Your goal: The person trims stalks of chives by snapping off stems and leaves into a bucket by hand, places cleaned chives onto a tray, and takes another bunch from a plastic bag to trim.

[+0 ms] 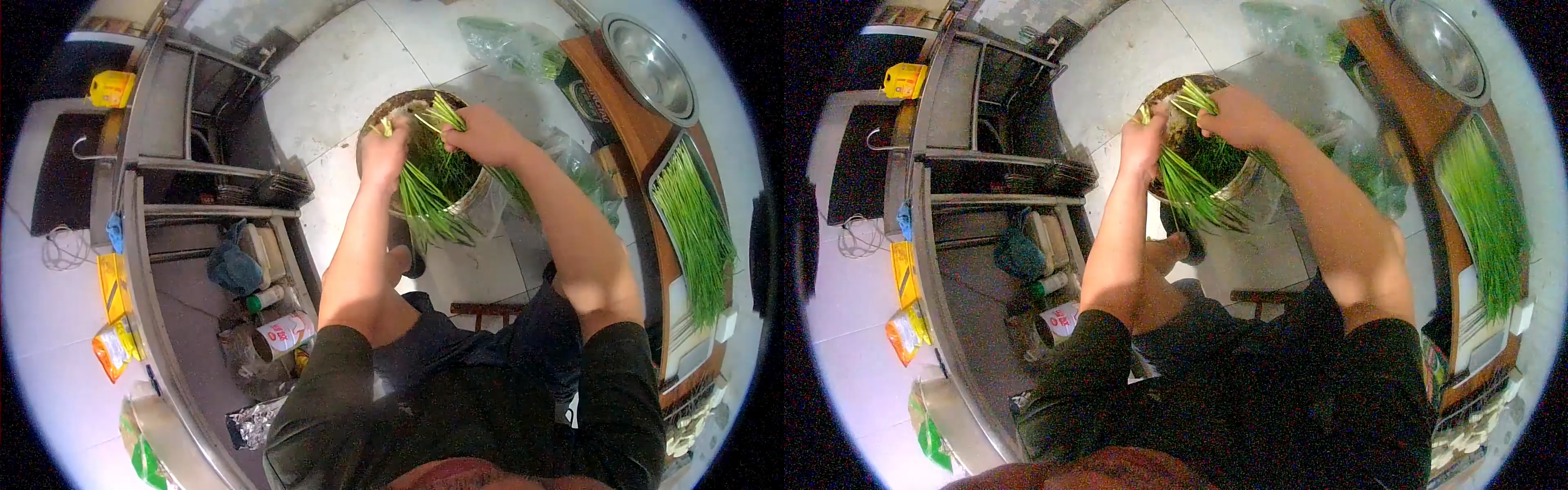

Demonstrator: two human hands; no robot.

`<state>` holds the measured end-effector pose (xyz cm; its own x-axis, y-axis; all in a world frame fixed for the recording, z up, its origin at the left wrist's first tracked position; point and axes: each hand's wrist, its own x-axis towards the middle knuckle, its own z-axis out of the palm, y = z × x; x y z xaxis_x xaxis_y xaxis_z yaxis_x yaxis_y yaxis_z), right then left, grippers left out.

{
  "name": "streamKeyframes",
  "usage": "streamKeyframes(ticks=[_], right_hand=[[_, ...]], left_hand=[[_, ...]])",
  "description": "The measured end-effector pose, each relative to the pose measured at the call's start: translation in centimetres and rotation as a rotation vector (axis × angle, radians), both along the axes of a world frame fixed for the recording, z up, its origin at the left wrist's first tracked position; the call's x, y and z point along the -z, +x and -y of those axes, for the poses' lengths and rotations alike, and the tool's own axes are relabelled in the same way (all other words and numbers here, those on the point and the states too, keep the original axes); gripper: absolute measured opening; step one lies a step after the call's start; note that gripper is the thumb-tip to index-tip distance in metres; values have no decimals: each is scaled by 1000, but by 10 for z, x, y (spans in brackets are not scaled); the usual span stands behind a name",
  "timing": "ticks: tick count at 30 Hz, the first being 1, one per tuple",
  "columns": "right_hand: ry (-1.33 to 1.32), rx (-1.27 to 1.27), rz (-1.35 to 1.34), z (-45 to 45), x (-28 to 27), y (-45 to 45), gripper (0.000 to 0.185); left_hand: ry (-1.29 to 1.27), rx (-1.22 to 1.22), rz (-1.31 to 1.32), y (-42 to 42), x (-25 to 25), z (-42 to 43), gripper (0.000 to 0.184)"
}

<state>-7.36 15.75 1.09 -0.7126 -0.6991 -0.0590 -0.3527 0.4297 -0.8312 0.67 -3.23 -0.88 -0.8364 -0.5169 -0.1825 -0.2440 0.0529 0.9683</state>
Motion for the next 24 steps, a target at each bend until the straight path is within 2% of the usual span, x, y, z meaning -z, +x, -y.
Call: streamKeyframes(ticks=[2, 5, 11, 15, 18, 24], right_hand=[[-41, 10, 23, 1, 6, 0, 28], [-41, 21, 195, -2, -3, 1, 24], [-297, 61, 583, 1, 4, 0, 15], [-268, 49, 599, 3, 7, 0, 15], [-251, 41, 597, 7, 14, 0, 15], [-245, 91, 531, 12, 22, -4, 17]], left_hand=[[-118, -1, -4, -2, 11, -3, 21], [34, 10, 28, 0, 2, -9, 23], [224, 8, -28, -1, -4, -21, 22], [329, 94, -102, -1, -3, -22, 20], [196, 87, -43, 0, -6, -26, 21], [316, 37, -8, -1, -5, -20, 19]])
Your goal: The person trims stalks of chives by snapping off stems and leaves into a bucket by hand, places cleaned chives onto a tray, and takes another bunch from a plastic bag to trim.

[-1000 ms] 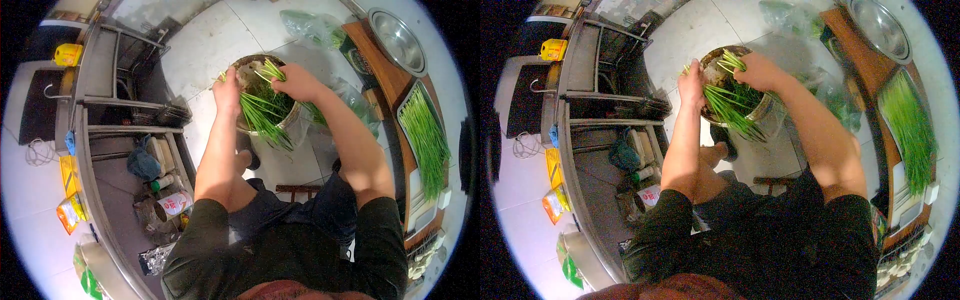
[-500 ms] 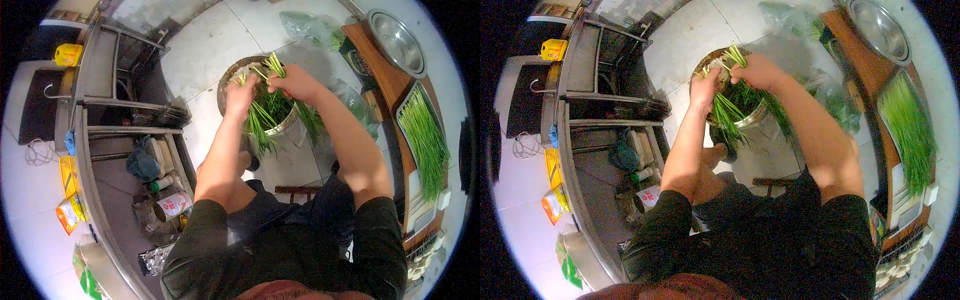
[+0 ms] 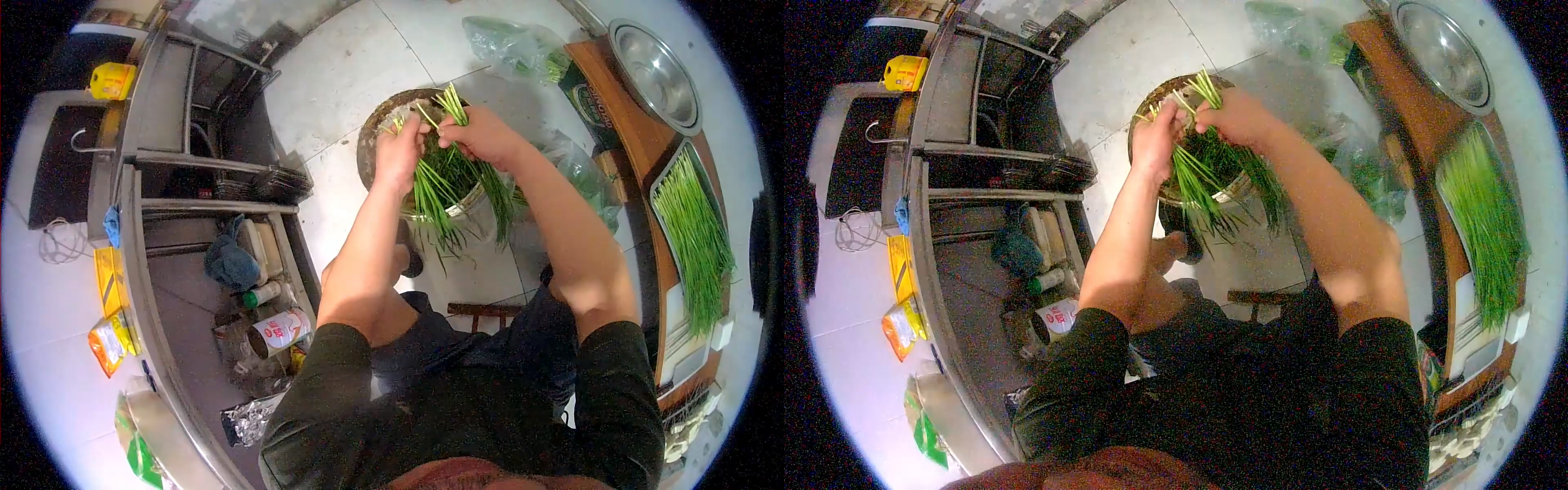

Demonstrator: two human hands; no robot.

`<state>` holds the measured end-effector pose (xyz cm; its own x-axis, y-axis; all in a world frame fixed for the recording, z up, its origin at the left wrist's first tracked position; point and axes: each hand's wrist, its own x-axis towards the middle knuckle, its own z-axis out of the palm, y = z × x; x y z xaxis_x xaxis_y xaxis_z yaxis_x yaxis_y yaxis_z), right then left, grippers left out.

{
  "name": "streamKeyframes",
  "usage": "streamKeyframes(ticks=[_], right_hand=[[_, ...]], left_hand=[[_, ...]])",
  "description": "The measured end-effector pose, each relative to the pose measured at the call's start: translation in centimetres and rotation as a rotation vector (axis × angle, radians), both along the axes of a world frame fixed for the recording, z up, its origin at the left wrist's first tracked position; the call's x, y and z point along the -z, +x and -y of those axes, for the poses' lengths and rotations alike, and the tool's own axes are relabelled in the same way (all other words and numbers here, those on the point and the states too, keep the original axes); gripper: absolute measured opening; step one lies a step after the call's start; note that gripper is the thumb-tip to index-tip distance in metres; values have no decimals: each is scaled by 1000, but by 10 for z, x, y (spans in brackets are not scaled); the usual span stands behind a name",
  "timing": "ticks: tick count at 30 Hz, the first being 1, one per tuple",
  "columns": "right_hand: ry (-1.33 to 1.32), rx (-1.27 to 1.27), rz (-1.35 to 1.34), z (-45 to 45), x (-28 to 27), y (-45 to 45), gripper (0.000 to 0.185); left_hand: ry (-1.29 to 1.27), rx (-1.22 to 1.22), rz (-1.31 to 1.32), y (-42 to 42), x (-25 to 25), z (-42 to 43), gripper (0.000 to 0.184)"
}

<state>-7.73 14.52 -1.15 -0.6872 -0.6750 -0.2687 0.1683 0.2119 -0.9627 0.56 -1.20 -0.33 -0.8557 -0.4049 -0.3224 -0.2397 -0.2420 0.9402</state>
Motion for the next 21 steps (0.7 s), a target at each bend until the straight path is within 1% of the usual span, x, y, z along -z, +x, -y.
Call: streamKeyframes(ticks=[3, 5, 9, 12, 13, 17, 20, 21], right_hand=[[1, 34, -27, -1, 1, -3, 16], [-3, 64, -16, -1, -2, -3, 16], [46, 81, -67, -4, -7, -4, 18], [61, 108, -117, -3, -9, -4, 20], [49, 117, -120, -3, -7, -5, 21], [49, 139, -191, 0, -8, -7, 23], [-102, 55, -242, -2, -12, -5, 25], [-101, 33, -243, -2, -11, -5, 26]], left_hand=[[8, -59, -59, -1, 0, -2, 18], [-49, -64, -42, -1, -3, -4, 17], [-79, -13, -22, 0, -5, -3, 16], [-33, -11, -39, -1, -2, -4, 18], [-43, -5, -25, -1, -4, -5, 23], [58, 68, -30, 1, -7, -3, 29], [130, 167, -44, 2, -1, 4, 25], [134, 140, -9, 1, -1, 2, 23]])
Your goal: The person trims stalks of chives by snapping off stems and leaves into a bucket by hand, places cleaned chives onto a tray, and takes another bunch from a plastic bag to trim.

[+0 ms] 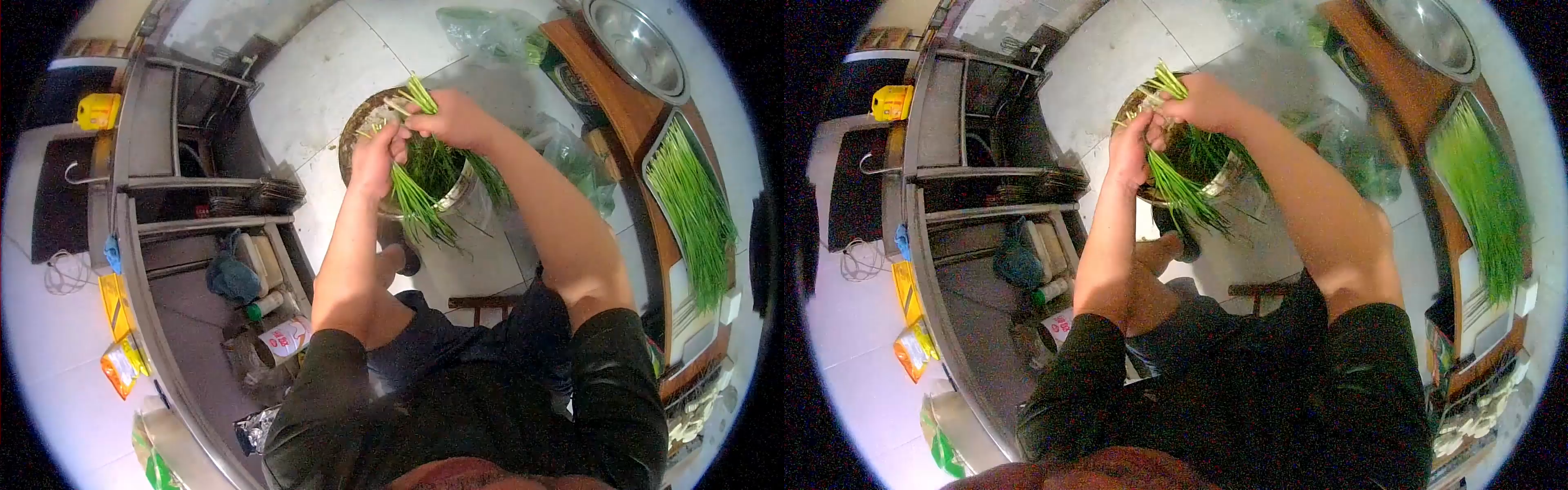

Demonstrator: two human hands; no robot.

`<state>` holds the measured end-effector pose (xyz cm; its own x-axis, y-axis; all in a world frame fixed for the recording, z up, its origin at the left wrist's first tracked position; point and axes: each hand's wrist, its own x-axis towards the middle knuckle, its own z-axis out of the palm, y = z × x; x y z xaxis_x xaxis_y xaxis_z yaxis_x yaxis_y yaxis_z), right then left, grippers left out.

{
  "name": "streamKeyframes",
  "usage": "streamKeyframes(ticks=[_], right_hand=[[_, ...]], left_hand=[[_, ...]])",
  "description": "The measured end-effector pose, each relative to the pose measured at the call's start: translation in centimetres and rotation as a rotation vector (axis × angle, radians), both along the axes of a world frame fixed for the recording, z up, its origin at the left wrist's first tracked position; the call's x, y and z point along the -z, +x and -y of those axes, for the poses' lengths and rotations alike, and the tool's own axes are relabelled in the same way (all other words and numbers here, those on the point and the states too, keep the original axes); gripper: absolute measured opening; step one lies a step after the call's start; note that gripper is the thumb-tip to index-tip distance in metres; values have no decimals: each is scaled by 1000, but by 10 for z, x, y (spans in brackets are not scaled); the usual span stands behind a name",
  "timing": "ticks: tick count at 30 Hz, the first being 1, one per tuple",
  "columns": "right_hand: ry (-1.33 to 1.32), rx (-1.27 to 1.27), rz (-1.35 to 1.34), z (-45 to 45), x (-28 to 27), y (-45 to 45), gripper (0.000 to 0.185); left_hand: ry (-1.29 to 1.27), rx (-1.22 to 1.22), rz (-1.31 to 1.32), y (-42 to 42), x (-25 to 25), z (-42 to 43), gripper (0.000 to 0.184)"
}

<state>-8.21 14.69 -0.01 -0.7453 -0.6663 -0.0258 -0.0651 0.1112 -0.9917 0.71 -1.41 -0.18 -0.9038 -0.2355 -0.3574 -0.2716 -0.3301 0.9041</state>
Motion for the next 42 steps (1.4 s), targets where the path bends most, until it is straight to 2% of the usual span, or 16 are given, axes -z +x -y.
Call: streamKeyframes(ticks=[3, 5, 9, 14, 17, 20, 23, 26, 29, 32, 36, 39, 42], right_hand=[[10, -61, -19, 0, 1, -1, 27], [11, -95, -45, -1, 3, -2, 27], [131, 23, -126, -3, 4, -7, 28], [199, 114, -208, -4, 9, -9, 32], [278, -11, -67, -3, 1, -7, 29], [146, -27, 45, 1, 7, -1, 22], [156, -48, 136, -1, -3, 1, 20], [59, -2, 323, -2, -9, 6, 19], [184, -29, 157, -2, -3, 1, 18], [327, -50, 70, -2, -10, 4, 21], [269, -110, 45, 2, -6, 9, 27], [263, -161, 129, -1, -15, 17, 20], [203, -229, 215, -2, -9, 13, 18]], left_hand=[[77, 18, -5, 0, 1, 0, 22], [36, 36, 10, 1, 3, 0, 22], [44, 87, 0, 1, -3, 6, 24], [-110, 27, -6, 2, -9, 4, 26], [-180, -3, -25, -1, -3, 3, 22], [-188, -41, -41, -2, -4, -3, 17], [-214, -58, -70, -1, -2, -5, 13], [-253, -90, -36, -1, -7, -5, 9], [-209, -129, -37, -2, -3, -3, 9], [-280, -70, -67, -3, 0, -5, 13], [-427, -6, -126, -3, 0, -15, 21], [-503, -14, -81, -2, -6, -12, 20], [-299, 3, -120, 5, -29, -15, 19]])
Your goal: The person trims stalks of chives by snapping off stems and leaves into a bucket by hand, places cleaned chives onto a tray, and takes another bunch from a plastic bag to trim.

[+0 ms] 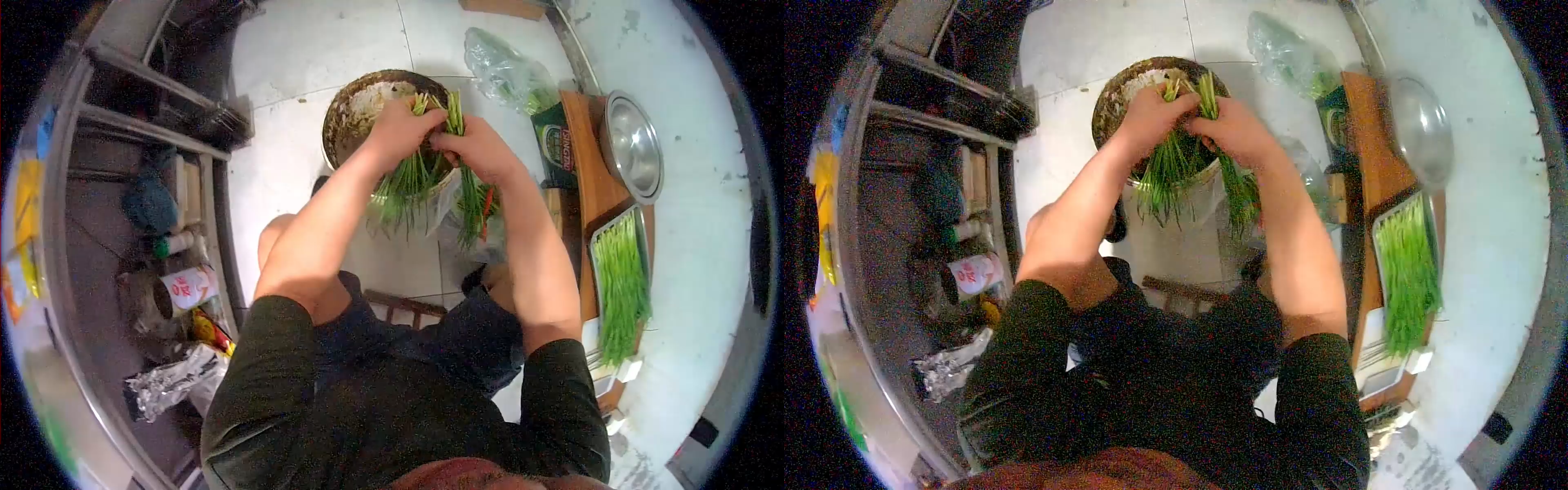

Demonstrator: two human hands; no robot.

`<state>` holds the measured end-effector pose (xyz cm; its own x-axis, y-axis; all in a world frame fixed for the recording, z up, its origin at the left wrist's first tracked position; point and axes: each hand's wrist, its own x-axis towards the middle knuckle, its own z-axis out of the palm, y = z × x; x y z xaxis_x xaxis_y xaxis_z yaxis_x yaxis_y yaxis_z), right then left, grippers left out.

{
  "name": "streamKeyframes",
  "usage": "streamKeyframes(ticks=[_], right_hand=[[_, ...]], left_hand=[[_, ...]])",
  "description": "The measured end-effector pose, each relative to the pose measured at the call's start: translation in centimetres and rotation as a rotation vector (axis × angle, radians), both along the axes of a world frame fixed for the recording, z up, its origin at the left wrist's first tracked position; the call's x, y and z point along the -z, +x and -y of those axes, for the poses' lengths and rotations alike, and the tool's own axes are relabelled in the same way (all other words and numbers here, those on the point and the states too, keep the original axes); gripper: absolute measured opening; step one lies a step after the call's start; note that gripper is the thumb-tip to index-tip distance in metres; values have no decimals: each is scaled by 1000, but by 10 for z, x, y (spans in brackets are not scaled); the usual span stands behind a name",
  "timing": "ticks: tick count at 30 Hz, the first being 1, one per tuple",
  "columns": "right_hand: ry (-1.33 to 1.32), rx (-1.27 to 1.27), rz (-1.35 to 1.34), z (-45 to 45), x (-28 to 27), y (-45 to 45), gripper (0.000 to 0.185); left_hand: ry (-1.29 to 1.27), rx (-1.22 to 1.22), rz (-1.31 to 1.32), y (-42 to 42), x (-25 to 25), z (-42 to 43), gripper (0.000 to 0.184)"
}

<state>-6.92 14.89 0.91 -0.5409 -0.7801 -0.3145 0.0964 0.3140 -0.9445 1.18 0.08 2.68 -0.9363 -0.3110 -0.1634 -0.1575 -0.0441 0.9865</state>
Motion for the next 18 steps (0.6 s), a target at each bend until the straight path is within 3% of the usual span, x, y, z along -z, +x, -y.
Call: streamKeyframes(ticks=[6, 12, 15, 18], right_hand=[[-100, 178, 287, -1, -16, 10, 24], [-141, 196, 328, -3, -13, 11, 23], [-72, 103, 197, -2, -8, 8, 23], [-100, 207, 324, -2, -13, 11, 22]], left_hand=[[194, 75, -36, -1, 8, 8, 17], [115, 97, -10, -2, 14, 10, 18], [147, 101, -10, -2, 17, 9, 20], [107, 127, -4, -7, 26, 13, 23]])
